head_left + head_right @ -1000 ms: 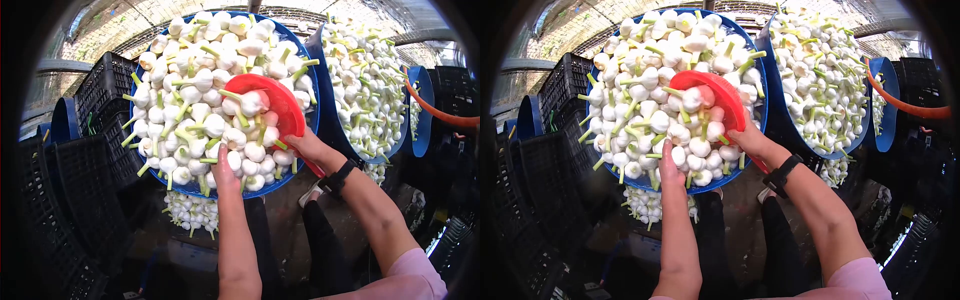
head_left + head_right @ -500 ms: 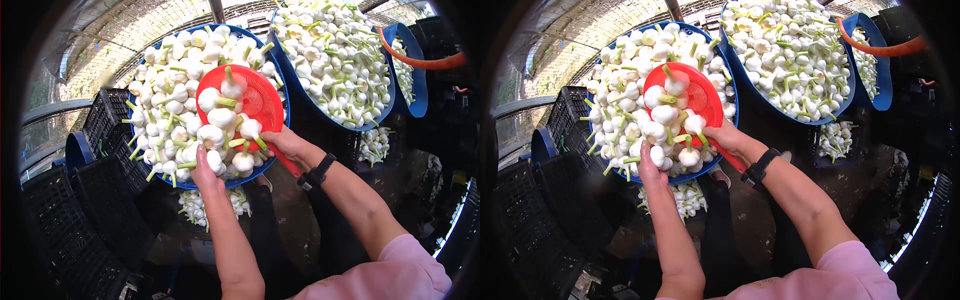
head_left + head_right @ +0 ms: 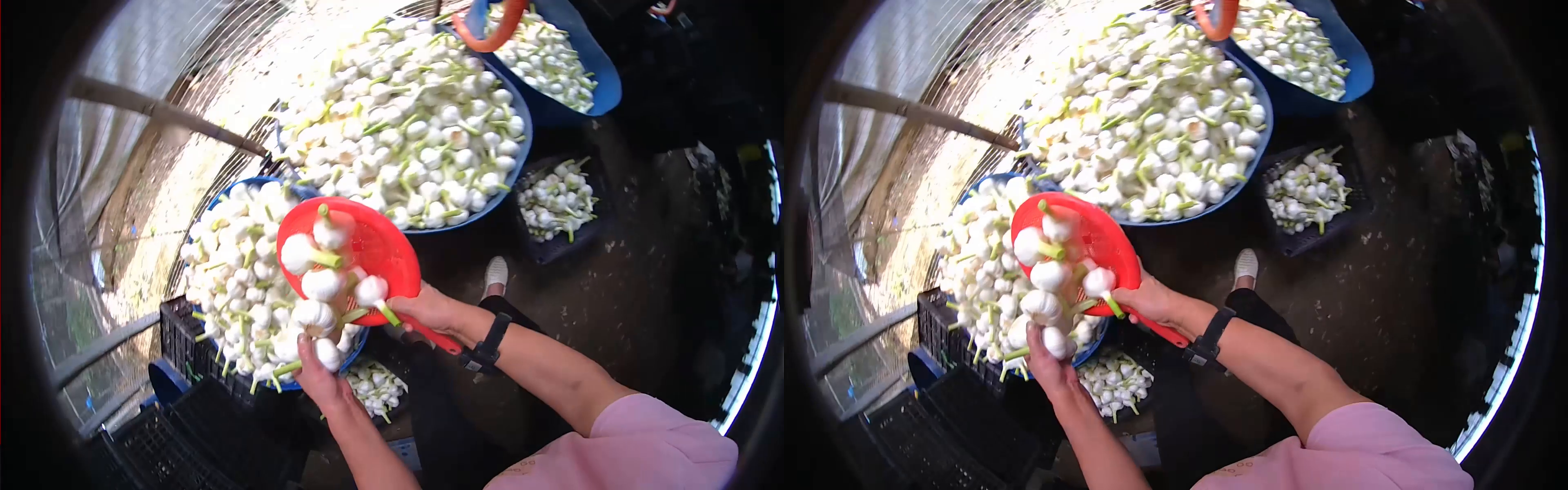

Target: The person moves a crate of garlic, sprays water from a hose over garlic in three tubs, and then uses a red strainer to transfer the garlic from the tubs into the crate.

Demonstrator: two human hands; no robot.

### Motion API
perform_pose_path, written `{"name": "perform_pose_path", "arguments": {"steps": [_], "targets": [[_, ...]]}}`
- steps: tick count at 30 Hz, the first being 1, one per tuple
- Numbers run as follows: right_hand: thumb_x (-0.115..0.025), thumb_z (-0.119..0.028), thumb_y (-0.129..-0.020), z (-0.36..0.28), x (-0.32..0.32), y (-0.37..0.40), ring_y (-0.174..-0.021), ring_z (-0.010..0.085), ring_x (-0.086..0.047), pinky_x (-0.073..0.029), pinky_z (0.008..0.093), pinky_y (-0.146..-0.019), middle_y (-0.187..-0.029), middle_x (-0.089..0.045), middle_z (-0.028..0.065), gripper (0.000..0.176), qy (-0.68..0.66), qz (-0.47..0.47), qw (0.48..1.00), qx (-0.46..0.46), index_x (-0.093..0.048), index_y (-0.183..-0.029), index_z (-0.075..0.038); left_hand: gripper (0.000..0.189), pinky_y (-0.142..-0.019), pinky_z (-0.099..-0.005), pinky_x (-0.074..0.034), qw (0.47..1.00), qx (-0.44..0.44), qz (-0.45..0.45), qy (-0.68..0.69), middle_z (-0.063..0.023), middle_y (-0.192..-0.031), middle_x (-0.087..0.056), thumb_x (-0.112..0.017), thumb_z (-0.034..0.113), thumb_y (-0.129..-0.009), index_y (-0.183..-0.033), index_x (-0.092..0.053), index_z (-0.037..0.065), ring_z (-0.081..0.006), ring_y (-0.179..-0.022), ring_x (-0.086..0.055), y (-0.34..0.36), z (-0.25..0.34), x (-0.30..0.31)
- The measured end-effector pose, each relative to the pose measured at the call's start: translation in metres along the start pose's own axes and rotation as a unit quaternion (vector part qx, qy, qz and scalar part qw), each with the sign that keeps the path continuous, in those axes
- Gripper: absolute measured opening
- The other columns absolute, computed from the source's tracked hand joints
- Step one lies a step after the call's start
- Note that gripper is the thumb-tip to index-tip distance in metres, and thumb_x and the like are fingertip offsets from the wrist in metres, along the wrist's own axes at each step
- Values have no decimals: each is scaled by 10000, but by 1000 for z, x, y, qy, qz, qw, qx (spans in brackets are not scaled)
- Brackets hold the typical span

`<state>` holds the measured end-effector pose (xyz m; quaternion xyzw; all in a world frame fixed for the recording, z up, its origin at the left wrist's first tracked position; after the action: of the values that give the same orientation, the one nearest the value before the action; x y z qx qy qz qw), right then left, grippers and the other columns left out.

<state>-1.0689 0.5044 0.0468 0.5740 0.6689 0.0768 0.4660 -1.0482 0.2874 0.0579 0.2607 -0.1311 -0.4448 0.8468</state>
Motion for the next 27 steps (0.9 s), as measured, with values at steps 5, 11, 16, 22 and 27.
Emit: {"name": "perform_pose_path", "arguments": {"steps": [5, 11, 16, 22, 27], "targets": [[-539, -120, -836, -39, 108, 103, -513, 88, -505, -422, 222, -446, -779, -570, 41, 310, 1, 138, 990, 27, -486, -1132, -45, 374, -683, -306, -529, 995, 61, -57, -57, -77, -1007, -639, -621, 281, -862, -1116, -584, 10, -171, -847, -635, 78, -44, -119], [-521, -113, -872, -53, 245, 205, -533, 114, -519, -435, 235, -474, -753, -575, 54, 149, -43, 303, 946, 105, -558, -984, -22, 371, -799, -302, -503, 970, 92, -224, -33, -107, -1091, -599, -628, 167, -866, -1166, -525, -24, -170, -933, -610, 160, -126, -272], [-537, -78, -825, -55, 353, 231, -657, 192, -590, -501, 298, -562, -990, -559, 132, 584, 83, 420, 902, 62, -265, -1343, -59, 364, -776, -293, -509, 940, 216, -265, -13, -104, -1062, -576, -633, 85, -850, -1173, -477, 23, -167, -912, -595, 187, -224, -352], [-629, 31, -730, -92, 427, 215, -1094, 477, -487, -444, 467, -894, -1264, -433, 297, 906, 472, 611, 604, 201, -49, -1418, -77, 740, -717, -370, -486, 883, 140, -309, -324, -122, -1364, -392, -597, 422, -845, -1411, -241, 105, -231, -1167, -442, 160, -293, -401], [-577, -14, -805, -91, 421, 216, -911, 309, -533, -457, 374, -730, -1208, -502, 206, 803, 310, 624, 691, 192, -83, -1430, -115, 387, -700, -301, -507, 905, 233, -302, -187, -110, -1115, -572, -580, 285, -893, -1172, -506, 26, -180, -948, -576, 145, -259, -353]]}}
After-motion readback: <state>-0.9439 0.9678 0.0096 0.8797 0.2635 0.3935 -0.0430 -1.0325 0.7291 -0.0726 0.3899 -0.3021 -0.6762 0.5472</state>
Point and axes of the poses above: each hand's wrist, its own y-axis away from the middle knuckle, its own x-axis out of the back of the hand, z = x × y, the point moved 2 cm from there along -y, towards the middle knuckle
